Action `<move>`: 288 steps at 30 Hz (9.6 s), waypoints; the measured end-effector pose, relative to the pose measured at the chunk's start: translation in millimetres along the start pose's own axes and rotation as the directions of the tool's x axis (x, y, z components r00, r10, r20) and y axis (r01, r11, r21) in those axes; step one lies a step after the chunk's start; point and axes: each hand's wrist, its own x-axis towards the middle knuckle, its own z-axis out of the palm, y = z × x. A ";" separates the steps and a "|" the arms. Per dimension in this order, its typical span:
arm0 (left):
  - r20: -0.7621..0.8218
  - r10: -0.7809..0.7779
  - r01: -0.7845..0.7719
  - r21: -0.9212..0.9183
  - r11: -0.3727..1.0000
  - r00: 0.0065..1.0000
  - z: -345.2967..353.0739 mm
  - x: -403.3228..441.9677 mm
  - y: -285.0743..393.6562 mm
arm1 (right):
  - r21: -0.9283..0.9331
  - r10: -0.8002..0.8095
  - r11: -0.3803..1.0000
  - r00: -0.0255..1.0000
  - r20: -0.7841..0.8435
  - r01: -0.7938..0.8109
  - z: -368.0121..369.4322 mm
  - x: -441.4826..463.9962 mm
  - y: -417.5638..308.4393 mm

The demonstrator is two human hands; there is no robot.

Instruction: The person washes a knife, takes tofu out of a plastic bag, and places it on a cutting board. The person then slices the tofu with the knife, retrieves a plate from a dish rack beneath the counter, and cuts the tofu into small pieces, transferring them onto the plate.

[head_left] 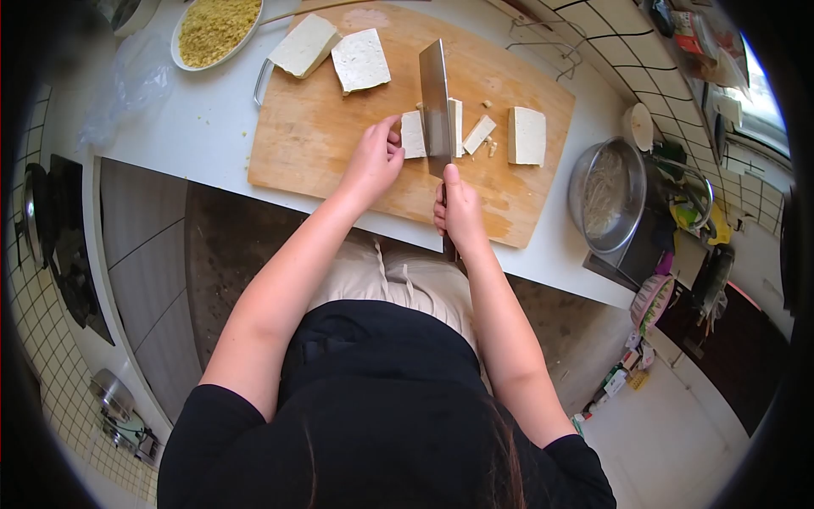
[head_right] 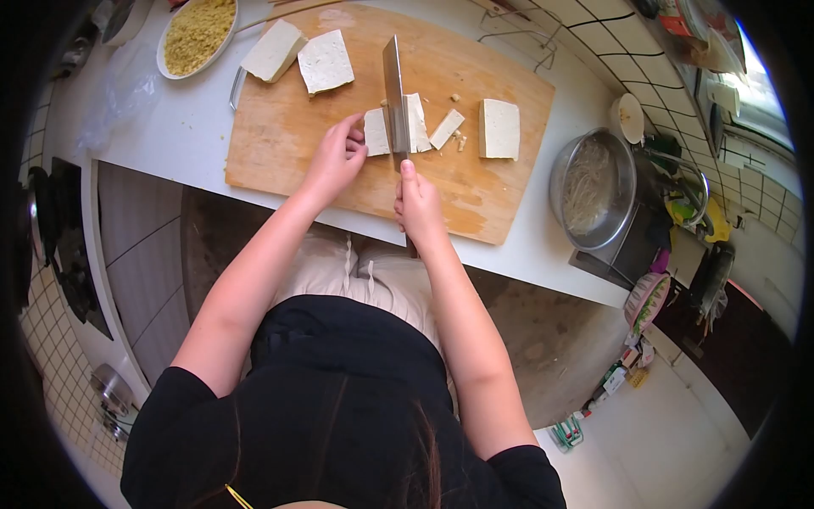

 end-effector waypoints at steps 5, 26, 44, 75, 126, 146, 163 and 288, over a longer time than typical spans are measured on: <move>-0.026 -0.051 0.050 -0.027 0.998 0.998 2.7 5.1 -8.7 | -0.007 -0.032 0.999 0.999 0.025 0.032 1.6 -17.3 -18.1; -0.039 -0.026 0.026 -0.001 1.000 0.999 4.4 6.5 -2.9 | -0.124 -0.070 0.990 0.997 -0.039 0.065 17.0 5.9 9.1; -0.106 -0.028 0.028 0.000 1.000 0.994 6.7 7.8 1.8 | -0.035 -0.051 0.998 0.999 0.013 0.052 12.8 -3.3 -1.8; -0.082 -0.083 0.076 -0.085 0.993 0.993 6.6 14.3 -13.2 | -0.152 -0.046 0.987 0.998 -0.035 0.041 29.3 3.6 4.1; 0.470 0.483 -0.662 0.371 0.652 0.739 -21.7 1.0 102.2 | -0.890 -0.484 -0.068 0.765 0.424 0.450 -84.8 -53.4 -42.5; 0.624 0.406 -0.720 0.400 0.568 0.667 -10.1 -7.1 116.5 | -0.853 -0.467 -0.146 0.725 0.507 0.502 -99.5 -56.7 -44.7; 0.604 0.324 -0.625 0.391 0.676 0.728 4.5 -20.7 112.8 | -0.816 -0.433 -0.198 0.699 0.570 0.543 -113.9 -58.8 -47.3; -0.189 0.294 -0.076 0.711 0.699 0.937 -32.0 1.6 22.1 | -0.066 -0.130 0.990 0.989 -0.077 0.125 -180.5 -103.6 35.4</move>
